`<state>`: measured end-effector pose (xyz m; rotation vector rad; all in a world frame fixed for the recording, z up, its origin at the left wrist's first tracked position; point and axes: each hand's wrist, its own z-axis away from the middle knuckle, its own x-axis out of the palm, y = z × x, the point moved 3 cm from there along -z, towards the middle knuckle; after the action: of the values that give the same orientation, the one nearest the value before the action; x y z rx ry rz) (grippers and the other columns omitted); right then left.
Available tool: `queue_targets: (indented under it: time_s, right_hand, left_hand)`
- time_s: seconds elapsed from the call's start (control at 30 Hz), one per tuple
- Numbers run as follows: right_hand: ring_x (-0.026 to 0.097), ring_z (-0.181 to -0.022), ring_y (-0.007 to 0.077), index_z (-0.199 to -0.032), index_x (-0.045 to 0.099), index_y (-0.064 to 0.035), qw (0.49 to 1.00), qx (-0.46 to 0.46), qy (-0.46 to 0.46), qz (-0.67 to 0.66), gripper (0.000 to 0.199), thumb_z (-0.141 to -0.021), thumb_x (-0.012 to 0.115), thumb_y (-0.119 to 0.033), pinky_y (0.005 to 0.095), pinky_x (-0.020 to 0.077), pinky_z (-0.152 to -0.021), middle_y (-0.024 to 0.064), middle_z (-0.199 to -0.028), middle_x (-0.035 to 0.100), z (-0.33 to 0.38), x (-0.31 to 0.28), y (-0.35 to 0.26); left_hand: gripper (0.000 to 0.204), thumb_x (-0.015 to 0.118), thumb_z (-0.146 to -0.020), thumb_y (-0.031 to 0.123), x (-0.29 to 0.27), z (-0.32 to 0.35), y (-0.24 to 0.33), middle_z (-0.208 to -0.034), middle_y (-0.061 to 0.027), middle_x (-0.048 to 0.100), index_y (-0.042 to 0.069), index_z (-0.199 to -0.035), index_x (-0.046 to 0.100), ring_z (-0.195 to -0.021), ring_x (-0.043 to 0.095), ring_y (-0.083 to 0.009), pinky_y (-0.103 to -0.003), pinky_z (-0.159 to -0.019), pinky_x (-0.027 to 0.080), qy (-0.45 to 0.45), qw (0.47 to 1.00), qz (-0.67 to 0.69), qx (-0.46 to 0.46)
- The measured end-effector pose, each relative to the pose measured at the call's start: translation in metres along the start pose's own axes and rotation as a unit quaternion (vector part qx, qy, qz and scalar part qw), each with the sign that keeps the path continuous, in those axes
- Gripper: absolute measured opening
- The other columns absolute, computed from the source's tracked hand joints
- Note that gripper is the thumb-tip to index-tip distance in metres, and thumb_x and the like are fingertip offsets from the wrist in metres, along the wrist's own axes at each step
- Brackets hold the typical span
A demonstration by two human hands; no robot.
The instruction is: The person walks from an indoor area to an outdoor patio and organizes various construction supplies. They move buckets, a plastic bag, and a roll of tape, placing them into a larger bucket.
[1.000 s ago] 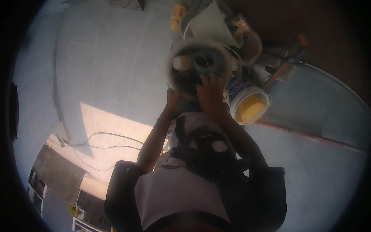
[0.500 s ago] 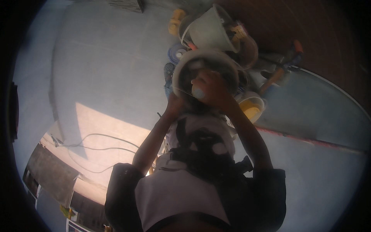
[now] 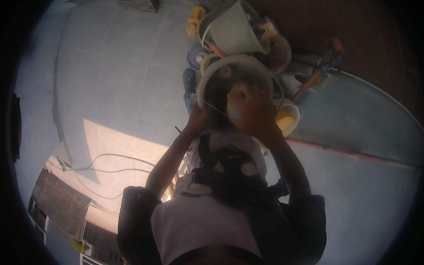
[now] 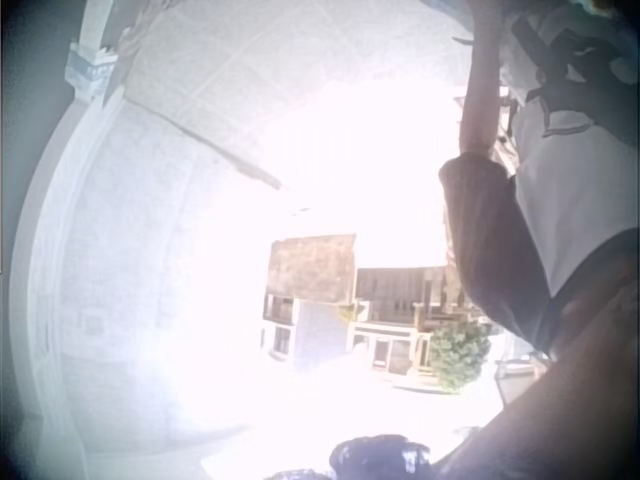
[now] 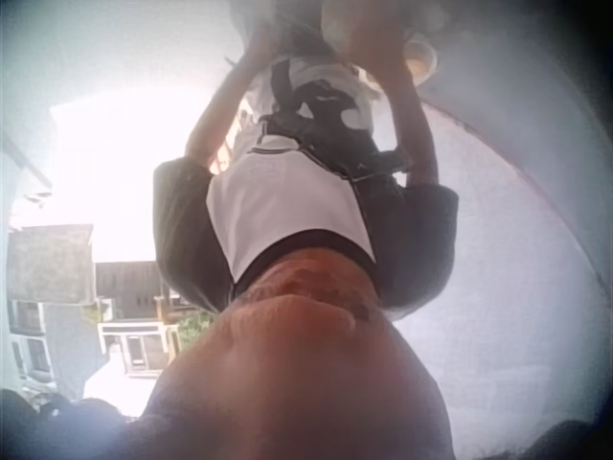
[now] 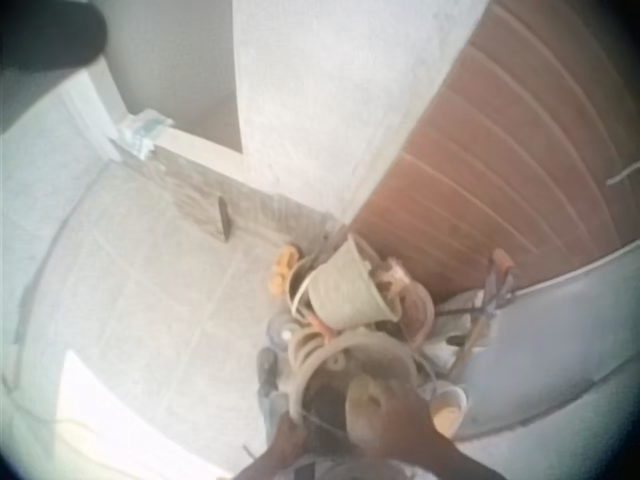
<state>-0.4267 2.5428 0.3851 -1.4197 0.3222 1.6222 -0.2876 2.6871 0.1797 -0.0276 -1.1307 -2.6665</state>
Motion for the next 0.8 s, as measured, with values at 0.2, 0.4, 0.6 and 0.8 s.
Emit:
queue_targets:
  time_s: [0.2, 0.4, 0.6, 0.8]
  right_hand:
    - [0.060, -0.103, 0.0281, -0.114, 0.071, -0.0146, 1.000, -0.010, -0.005, -0.029, 0.059, -0.058, 0.089, -0.020, 0.0427, 0.0526, -0.084, 0.0076, -0.105, 0.055, 0.007, 0.008, 0.008]
    - [0.060, -0.107, 0.0286, -0.116, 0.070, -0.0136, 0.994, -0.061, 0.006, -0.086, 0.058, -0.060, 0.086, -0.016, 0.0410, 0.0537, -0.088, 0.0069, -0.111, 0.057, 0.014, 0.031, 0.015]
    - [0.058, -0.116, 0.0322, -0.131, 0.063, -0.0140, 0.998, 0.026, -0.026, -0.051, 0.062, -0.071, 0.082, -0.020, 0.0445, 0.0532, -0.093, 0.0096, -0.122, 0.059, -0.005, 0.075, 0.002]
    - [0.058, -0.121, 0.0314, -0.140, 0.058, -0.0139, 0.993, -0.042, 0.033, -0.109, 0.061, -0.085, 0.077, -0.035, 0.0429, 0.0510, -0.099, 0.0122, -0.130, 0.060, -0.005, 0.085, -0.003]
  left_hand:
    - [0.034, 0.062, -0.087, 0.006, -0.001, 0.011, 0.015, -0.098, -0.0164, 0.074, -0.005, -0.119, 0.065, -0.093, 0.069, -0.0216, -0.038, -0.079, 0.054, -0.017, 1.000, 0.007, 0.019]
    - [0.031, 0.066, -0.088, 0.010, -0.006, 0.016, 0.004, -0.098, -0.0143, 0.073, -0.004, -0.116, 0.067, -0.092, 0.069, -0.0218, -0.039, -0.078, 0.054, 0.015, 0.998, 0.053, -0.027]
    - [0.030, 0.065, -0.090, 0.011, -0.012, 0.016, -0.013, -0.098, -0.0118, 0.071, -0.004, -0.116, 0.066, -0.085, 0.067, -0.0184, -0.037, -0.073, 0.054, 0.038, 0.999, 0.001, -0.037]
    - [0.026, 0.060, -0.093, 0.014, -0.019, 0.019, -0.008, -0.098, -0.0067, 0.070, -0.003, -0.111, 0.067, -0.082, 0.065, -0.0139, -0.030, -0.068, 0.053, -0.057, 0.994, 0.089, -0.029]
